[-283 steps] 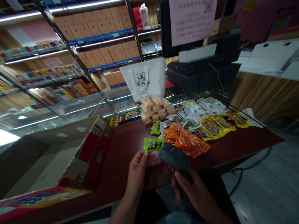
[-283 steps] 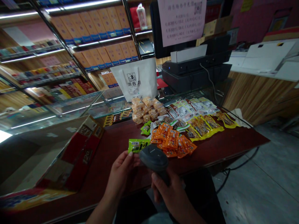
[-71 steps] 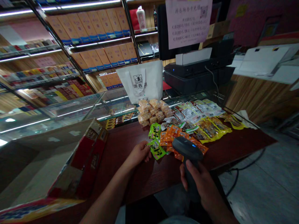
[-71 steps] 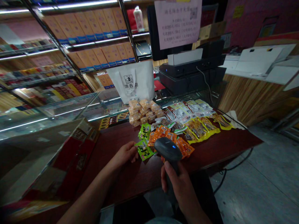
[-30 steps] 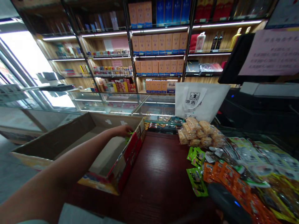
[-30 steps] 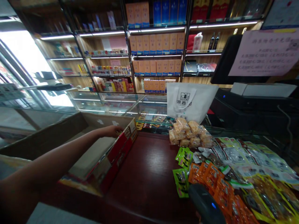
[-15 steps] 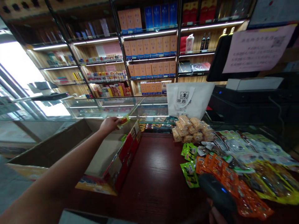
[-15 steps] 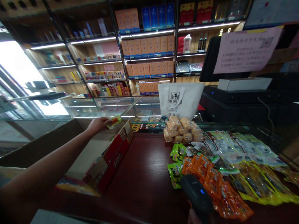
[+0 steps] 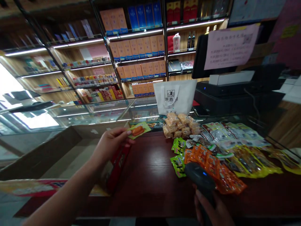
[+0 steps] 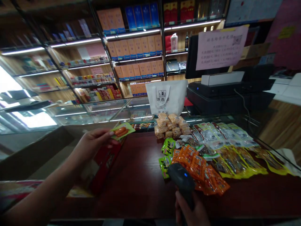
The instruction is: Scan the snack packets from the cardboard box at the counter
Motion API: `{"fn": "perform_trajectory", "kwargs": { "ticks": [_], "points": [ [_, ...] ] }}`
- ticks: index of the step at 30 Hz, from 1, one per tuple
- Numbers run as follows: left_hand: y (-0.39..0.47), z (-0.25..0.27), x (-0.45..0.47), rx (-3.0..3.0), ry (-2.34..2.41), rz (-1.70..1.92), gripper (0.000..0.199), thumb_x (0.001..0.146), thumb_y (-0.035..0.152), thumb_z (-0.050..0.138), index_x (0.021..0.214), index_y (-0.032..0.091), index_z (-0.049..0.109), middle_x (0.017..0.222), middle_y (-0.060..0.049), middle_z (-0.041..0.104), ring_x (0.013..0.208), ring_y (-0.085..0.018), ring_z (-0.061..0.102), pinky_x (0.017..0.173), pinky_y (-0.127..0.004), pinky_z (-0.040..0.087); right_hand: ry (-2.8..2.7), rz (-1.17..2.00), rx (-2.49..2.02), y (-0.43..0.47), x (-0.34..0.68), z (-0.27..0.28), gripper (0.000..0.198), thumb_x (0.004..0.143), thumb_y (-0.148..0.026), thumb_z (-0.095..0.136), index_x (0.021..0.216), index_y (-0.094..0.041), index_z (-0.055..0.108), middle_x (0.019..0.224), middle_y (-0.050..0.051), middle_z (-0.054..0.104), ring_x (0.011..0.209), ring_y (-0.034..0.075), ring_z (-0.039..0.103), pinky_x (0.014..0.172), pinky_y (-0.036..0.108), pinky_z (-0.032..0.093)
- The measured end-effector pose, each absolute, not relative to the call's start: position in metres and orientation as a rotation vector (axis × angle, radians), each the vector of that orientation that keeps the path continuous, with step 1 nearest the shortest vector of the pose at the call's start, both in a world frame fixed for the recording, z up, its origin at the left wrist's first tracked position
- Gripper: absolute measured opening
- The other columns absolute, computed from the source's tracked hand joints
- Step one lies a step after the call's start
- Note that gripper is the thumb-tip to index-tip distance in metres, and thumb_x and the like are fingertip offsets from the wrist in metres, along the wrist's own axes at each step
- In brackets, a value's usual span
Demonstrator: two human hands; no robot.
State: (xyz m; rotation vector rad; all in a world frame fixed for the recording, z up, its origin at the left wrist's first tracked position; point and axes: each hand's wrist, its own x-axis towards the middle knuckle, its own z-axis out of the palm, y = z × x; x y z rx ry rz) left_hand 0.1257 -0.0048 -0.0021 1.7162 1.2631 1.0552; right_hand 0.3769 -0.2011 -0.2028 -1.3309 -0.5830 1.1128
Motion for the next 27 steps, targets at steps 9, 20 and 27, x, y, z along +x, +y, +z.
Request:
{"fn": "perform_trajectory", "kwargs": {
  "ticks": [9,20,27],
  "points": [
    [-0.111,-0.081,0.208,2.126,0.935,1.214,0.021,0.081,0.023,0.065,0.089,0.033,0.081,0.106,-0.002,0.078,0.098,-0.026,0.073,0.092,-0.04,0.058,-0.415,1.148,-1.048,-0.202,0.379,-0.156,0.053,0.074,-0.066,0.072,0.089,-0.016,0.064,0.049,-0.003,0.062,0.036,0.008,0.045,0.037,0.018,0.033],
    [-0.145,-0.124,0.232,1.591,0.74,1.143,0.042,0.085,0.028,0.068,0.126,0.031,0.061,0.14,-0.009,0.06,0.118,-0.026,0.065,0.095,-0.038,0.057,-0.299,1.007,-1.072,-0.211,0.387,-0.15,0.046,0.059,-0.045,0.091,0.079,-0.018,0.06,0.046,-0.006,0.06,0.037,0.008,0.048,0.038,0.018,0.039],
    [-0.145,-0.119,0.232,1.313,0.894,0.811,0.041,0.082,0.058,0.065,0.098,0.02,0.066,0.097,-0.009,0.076,0.078,-0.023,0.074,0.064,-0.031,0.06,-0.359,0.982,-1.109,-0.214,0.385,-0.151,0.045,0.062,-0.044,0.089,0.084,-0.019,0.059,0.051,-0.005,0.064,0.036,0.009,0.049,0.038,0.02,0.039]
  ]
}}
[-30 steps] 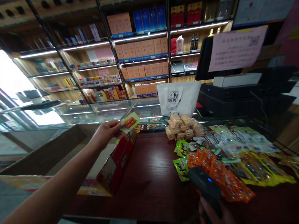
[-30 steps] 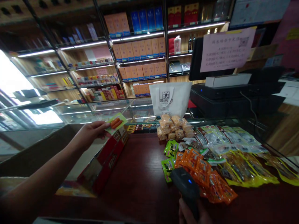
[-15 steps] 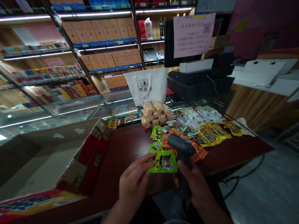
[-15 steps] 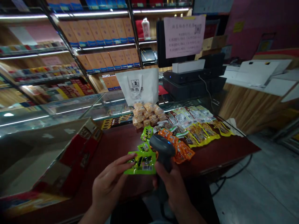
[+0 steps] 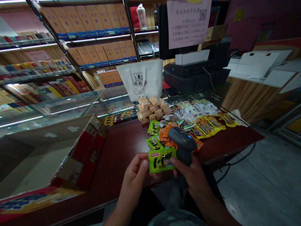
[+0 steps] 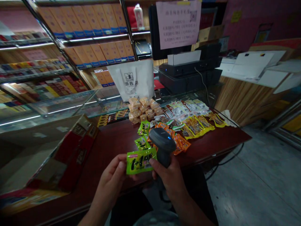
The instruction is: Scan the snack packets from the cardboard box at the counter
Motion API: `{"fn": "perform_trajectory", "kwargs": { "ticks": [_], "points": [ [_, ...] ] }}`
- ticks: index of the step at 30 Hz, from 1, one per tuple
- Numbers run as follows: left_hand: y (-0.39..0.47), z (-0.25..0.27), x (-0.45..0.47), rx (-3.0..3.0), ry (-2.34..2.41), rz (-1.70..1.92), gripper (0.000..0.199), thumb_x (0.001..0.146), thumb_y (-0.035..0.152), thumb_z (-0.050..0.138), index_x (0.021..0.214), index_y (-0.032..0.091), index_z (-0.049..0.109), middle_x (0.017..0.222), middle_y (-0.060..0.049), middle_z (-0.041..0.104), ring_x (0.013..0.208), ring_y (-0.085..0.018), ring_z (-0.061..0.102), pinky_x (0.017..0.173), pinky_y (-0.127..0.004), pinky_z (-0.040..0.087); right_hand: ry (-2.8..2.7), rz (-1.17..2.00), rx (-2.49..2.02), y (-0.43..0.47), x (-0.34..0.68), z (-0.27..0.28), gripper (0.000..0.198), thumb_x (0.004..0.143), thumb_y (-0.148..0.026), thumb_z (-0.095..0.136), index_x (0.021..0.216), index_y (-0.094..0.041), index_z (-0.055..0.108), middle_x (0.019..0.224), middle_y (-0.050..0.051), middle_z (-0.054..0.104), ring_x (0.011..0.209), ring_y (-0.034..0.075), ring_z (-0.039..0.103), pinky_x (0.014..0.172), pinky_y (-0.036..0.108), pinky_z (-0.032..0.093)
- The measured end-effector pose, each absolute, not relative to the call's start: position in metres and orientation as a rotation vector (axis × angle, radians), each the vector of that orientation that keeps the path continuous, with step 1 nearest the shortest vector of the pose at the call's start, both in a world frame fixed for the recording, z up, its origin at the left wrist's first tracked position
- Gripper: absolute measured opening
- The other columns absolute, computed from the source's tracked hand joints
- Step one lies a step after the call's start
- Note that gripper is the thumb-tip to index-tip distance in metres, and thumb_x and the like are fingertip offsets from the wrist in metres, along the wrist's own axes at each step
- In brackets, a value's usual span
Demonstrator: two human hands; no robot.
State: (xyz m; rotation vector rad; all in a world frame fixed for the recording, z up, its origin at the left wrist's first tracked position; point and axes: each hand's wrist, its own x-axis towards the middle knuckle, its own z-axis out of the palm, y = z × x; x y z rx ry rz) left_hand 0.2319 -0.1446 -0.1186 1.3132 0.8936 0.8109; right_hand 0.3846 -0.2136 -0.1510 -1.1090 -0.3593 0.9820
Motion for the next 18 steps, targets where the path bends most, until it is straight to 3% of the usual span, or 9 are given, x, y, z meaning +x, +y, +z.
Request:
{"fn": "perform_trajectory", "kwargs": {
  "ticks": [4,7,14,18],
  "points": [
    [-0.138,-0.115,0.23,1.337,0.95,0.73,0.033,0.071,0.046,0.079,0.083,0.017,0.069,0.078,-0.005,0.076,0.057,-0.017,0.069,0.054,-0.026,0.058,-0.43,0.931,-1.147,-0.214,0.384,-0.147,0.04,0.066,-0.045,0.086,0.083,-0.019,0.06,0.048,-0.006,0.061,0.039,0.01,0.05,0.042,0.022,0.04],
    [-0.124,-0.116,0.229,1.266,1.013,0.885,0.032,0.066,0.042,0.083,0.076,0.016,0.069,0.071,-0.003,0.074,0.049,-0.014,0.066,0.05,-0.023,0.056,-0.486,0.915,-1.131,-0.214,0.389,-0.146,0.038,0.071,-0.047,0.083,0.085,-0.018,0.062,0.045,-0.007,0.058,0.04,0.01,0.049,0.045,0.022,0.041],
    [-0.093,-0.117,0.221,1.144,1.079,1.216,0.038,0.062,0.037,0.087,0.087,0.013,0.072,0.087,-0.006,0.077,0.064,-0.018,0.074,0.062,-0.025,0.06,-0.621,0.97,-1.139,-0.222,0.395,-0.154,0.04,0.082,-0.058,0.07,0.081,-0.018,0.063,0.056,-0.002,0.063,0.042,0.01,0.05,0.045,0.023,0.04],
    [-0.087,-0.117,0.222,1.169,1.09,1.252,0.039,0.065,0.039,0.085,0.09,0.013,0.072,0.09,-0.006,0.076,0.072,-0.021,0.076,0.067,-0.028,0.062,-0.78,1.041,-1.191,-0.228,0.389,-0.153,0.044,0.085,-0.061,0.064,0.074,-0.018,0.061,0.047,-0.004,0.056,0.041,0.011,0.049,0.045,0.023,0.039]
  ]
}}
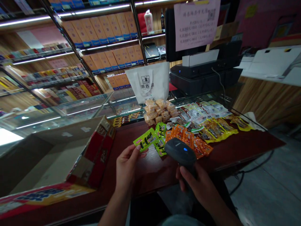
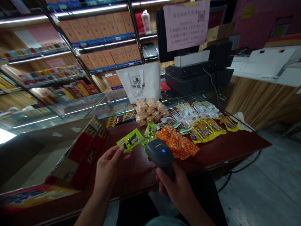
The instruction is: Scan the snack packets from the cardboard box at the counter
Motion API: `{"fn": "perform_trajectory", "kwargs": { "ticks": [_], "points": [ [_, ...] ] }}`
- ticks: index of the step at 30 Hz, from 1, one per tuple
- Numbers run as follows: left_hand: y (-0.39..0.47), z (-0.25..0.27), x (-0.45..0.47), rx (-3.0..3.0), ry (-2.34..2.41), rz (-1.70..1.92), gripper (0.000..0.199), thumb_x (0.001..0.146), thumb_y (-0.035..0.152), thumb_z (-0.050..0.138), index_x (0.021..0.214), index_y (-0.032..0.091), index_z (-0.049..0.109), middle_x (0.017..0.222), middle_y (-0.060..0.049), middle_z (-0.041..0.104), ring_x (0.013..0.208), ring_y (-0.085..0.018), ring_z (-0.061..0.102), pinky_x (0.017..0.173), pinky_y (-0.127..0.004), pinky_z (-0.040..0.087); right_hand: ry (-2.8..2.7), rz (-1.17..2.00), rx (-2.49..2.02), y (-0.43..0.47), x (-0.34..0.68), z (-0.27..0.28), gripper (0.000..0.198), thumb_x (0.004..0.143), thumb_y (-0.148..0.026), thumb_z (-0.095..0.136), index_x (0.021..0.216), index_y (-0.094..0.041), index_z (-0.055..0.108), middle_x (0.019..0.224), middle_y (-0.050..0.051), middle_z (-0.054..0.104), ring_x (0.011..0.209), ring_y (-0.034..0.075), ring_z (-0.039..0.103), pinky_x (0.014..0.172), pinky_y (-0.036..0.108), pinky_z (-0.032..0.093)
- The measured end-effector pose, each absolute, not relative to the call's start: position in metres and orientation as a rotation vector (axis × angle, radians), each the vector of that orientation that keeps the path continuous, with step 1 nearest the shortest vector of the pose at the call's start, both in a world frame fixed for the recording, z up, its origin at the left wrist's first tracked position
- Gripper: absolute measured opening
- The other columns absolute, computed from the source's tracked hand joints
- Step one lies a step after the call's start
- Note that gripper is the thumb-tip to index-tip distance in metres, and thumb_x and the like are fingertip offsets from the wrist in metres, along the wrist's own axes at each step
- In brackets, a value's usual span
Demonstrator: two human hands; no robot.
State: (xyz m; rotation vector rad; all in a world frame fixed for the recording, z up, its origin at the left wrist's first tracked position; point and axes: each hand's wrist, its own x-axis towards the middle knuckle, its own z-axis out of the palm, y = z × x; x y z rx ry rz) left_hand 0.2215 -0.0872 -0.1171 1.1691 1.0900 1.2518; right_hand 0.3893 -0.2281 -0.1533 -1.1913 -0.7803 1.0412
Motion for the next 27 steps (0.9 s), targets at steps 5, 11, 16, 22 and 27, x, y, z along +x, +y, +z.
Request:
{"fn": "perform_trajectory", "kwargs": {
  "ticks": [5,11,16,22,27],
  "points": [
    [-0.083,-0.122,0.225,1.157,1.093,1.276,0.037,0.065,0.038,0.085,0.089,0.012,0.072,0.088,-0.006,0.076,0.074,-0.021,0.076,0.066,-0.027,0.062,-0.846,1.072,-1.249,-0.23,0.385,-0.149,0.044,0.084,-0.062,0.063,0.083,-0.019,0.06,0.051,-0.004,0.056,0.045,0.013,0.054,0.047,0.024,0.042],
    [-0.083,-0.122,0.229,1.121,1.079,1.285,0.036,0.063,0.036,0.086,0.087,0.012,0.073,0.086,-0.005,0.076,0.072,-0.021,0.076,0.064,-0.026,0.062,-0.87,1.082,-1.285,-0.229,0.386,-0.148,0.043,0.085,-0.062,0.061,0.091,-0.019,0.058,0.051,-0.005,0.054,0.044,0.014,0.054,0.046,0.024,0.042],
    [-0.082,-0.125,0.229,1.158,1.083,1.27,0.035,0.065,0.037,0.085,0.087,0.013,0.073,0.084,-0.005,0.077,0.073,-0.022,0.076,0.066,-0.027,0.061,-0.89,1.051,-1.295,-0.228,0.387,-0.15,0.039,0.087,-0.058,0.06,0.088,-0.019,0.057,0.05,-0.005,0.055,0.044,0.013,0.054,0.048,0.025,0.043],
    [-0.081,-0.129,0.231,1.182,1.092,1.262,0.038,0.064,0.04,0.085,0.088,0.013,0.073,0.087,-0.007,0.077,0.073,-0.024,0.076,0.066,-0.031,0.062,-0.885,1.021,-1.284,-0.227,0.386,-0.153,0.039,0.087,-0.058,0.06,0.083,-0.019,0.058,0.05,-0.006,0.054,0.043,0.013,0.053,0.047,0.024,0.042],
    [-0.068,-0.136,0.233,1.168,1.078,1.237,0.04,0.063,0.039,0.086,0.091,0.013,0.073,0.089,-0.006,0.077,0.07,-0.019,0.075,0.066,-0.027,0.061,-0.821,1.028,-1.264,-0.224,0.388,-0.162,0.042,0.085,-0.06,0.063,0.076,-0.019,0.058,0.047,-0.005,0.055,0.041,0.011,0.051,0.046,0.023,0.041]
  ]
}}
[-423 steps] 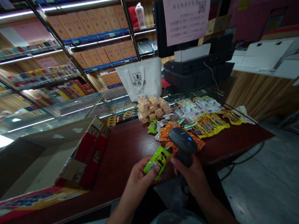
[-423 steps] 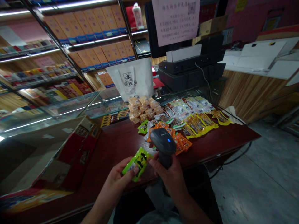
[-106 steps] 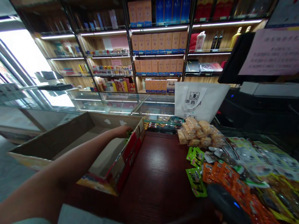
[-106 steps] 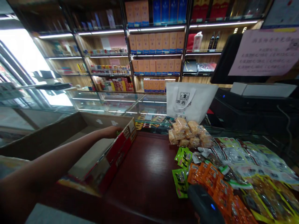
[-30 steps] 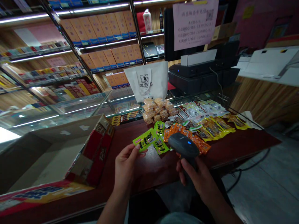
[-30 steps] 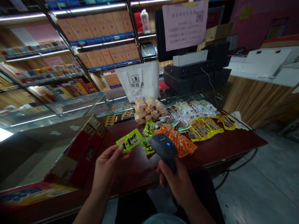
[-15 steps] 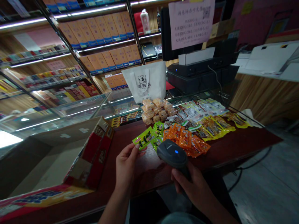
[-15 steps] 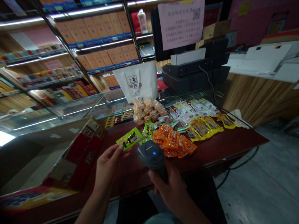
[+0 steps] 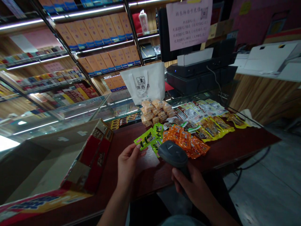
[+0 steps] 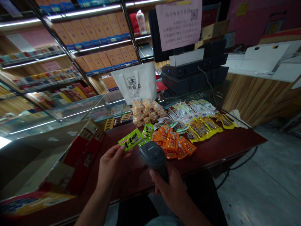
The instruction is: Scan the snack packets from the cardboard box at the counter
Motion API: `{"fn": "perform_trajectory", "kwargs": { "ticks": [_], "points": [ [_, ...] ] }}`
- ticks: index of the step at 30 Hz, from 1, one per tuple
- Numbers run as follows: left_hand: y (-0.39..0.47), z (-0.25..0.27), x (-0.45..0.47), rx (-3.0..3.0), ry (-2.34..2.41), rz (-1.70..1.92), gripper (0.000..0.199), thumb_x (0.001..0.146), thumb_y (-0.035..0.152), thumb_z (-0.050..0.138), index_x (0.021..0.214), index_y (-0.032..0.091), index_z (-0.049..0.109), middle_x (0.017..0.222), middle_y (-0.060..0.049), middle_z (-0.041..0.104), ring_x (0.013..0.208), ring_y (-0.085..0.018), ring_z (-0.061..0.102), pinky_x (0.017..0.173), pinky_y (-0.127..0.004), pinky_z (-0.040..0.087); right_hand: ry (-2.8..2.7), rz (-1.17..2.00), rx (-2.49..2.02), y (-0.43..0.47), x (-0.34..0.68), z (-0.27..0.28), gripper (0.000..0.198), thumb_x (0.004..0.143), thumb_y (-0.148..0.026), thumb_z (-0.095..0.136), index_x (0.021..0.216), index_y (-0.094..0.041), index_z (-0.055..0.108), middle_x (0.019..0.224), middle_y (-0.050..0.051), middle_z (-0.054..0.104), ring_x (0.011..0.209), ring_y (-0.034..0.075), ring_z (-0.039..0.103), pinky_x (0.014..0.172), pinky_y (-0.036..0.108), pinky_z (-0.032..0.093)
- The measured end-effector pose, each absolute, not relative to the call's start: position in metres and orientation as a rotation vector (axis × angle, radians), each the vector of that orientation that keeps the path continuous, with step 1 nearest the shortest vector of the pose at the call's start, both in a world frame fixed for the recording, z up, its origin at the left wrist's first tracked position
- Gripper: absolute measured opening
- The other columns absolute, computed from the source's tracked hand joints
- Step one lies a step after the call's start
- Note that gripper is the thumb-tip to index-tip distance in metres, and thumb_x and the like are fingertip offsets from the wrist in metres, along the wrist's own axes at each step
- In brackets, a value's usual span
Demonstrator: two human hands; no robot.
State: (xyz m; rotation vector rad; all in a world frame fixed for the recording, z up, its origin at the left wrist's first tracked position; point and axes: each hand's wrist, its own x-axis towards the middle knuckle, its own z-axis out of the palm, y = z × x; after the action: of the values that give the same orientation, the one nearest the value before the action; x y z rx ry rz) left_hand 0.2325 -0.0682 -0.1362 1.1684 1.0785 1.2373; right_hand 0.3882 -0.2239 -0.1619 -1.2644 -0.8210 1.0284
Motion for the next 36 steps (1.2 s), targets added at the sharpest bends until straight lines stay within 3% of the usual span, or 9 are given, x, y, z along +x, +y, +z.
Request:
{"fn": "perform_trajectory", "kwargs": {
  "ticks": [8,12,18,22,26,30,36],
  "points": [
    [-0.003,-0.144,0.275,1.23,1.002,1.051,0.02,0.077,0.027,0.075,0.089,0.012,0.069,0.086,-0.006,0.075,0.068,-0.015,0.074,0.06,-0.021,0.059,-0.646,0.994,-1.15,-0.218,0.399,-0.168,0.044,0.083,-0.063,0.065,0.084,-0.019,0.06,0.052,-0.005,0.059,0.038,0.009,0.047,0.04,0.02,0.037],
    [0.02,-0.146,0.301,1.253,1.008,0.941,0.015,0.078,0.022,0.073,0.084,0.01,0.067,0.072,-0.007,0.072,0.055,-0.015,0.07,0.047,-0.02,0.054,-0.604,0.974,-1.205,-0.22,0.404,-0.161,0.047,0.084,-0.065,0.063,0.072,-0.019,0.06,0.043,-0.005,0.054,0.039,0.009,0.048,0.043,0.021,0.039],
    [0.029,-0.151,0.29,1.317,1.049,0.944,0.024,0.076,0.026,0.076,0.093,0.009,0.07,0.068,-0.003,0.069,0.035,-0.006,0.053,0.032,-0.015,0.032,-0.676,0.888,-1.141,-0.208,0.412,-0.137,0.044,0.086,-0.062,0.063,0.073,-0.02,0.062,0.044,-0.004,0.056,0.041,0.011,0.049,0.044,0.021,0.04],
    [0.015,-0.147,0.261,1.346,1.092,1.048,0.042,0.075,0.028,0.076,0.112,0.011,0.067,0.065,0.002,0.066,0.035,-0.005,0.049,0.034,-0.016,0.032,-0.747,0.847,-0.957,-0.173,0.411,-0.112,0.037,0.085,-0.057,0.066,0.083,-0.021,0.061,0.054,-0.005,0.059,0.042,0.01,0.05,0.041,0.02,0.041],
    [-0.019,-0.119,0.221,1.502,1.118,1.099,0.046,0.073,0.035,0.076,0.114,0.014,0.07,0.066,-0.001,0.068,0.043,-0.01,0.055,0.039,-0.018,0.04,-0.796,0.91,-0.884,-0.132,0.398,-0.101,0.038,0.083,-0.059,0.068,0.087,-0.023,0.057,0.065,-0.004,0.062,0.042,0.009,0.05,0.04,0.022,0.041],
    [-0.047,-0.063,0.163,1.744,1.157,1.245,0.037,0.073,0.039,0.075,0.104,0.019,0.077,0.086,-0.008,0.076,0.053,-0.015,0.062,0.048,-0.023,0.05,-0.832,1.006,-0.899,-0.109,0.383,-0.111,0.04,0.082,-0.059,0.069,0.094,-0.022,0.058,0.067,-0.003,0.065,0.041,0.01,0.051,0.039,0.022,0.041],
    [0.005,0.016,0.047,1.985,1.519,1.438,0.028,0.077,0.039,0.069,0.091,0.017,0.079,0.06,-0.004,0.07,0.046,-0.014,0.059,0.042,-0.02,0.044,-0.845,1.19,-0.944,-0.091,0.378,-0.139,0.039,0.085,-0.059,0.064,0.092,-0.021,0.061,0.057,-0.001,0.064,0.045,0.016,0.057,0.039,0.024,0.042]
  ]
}}
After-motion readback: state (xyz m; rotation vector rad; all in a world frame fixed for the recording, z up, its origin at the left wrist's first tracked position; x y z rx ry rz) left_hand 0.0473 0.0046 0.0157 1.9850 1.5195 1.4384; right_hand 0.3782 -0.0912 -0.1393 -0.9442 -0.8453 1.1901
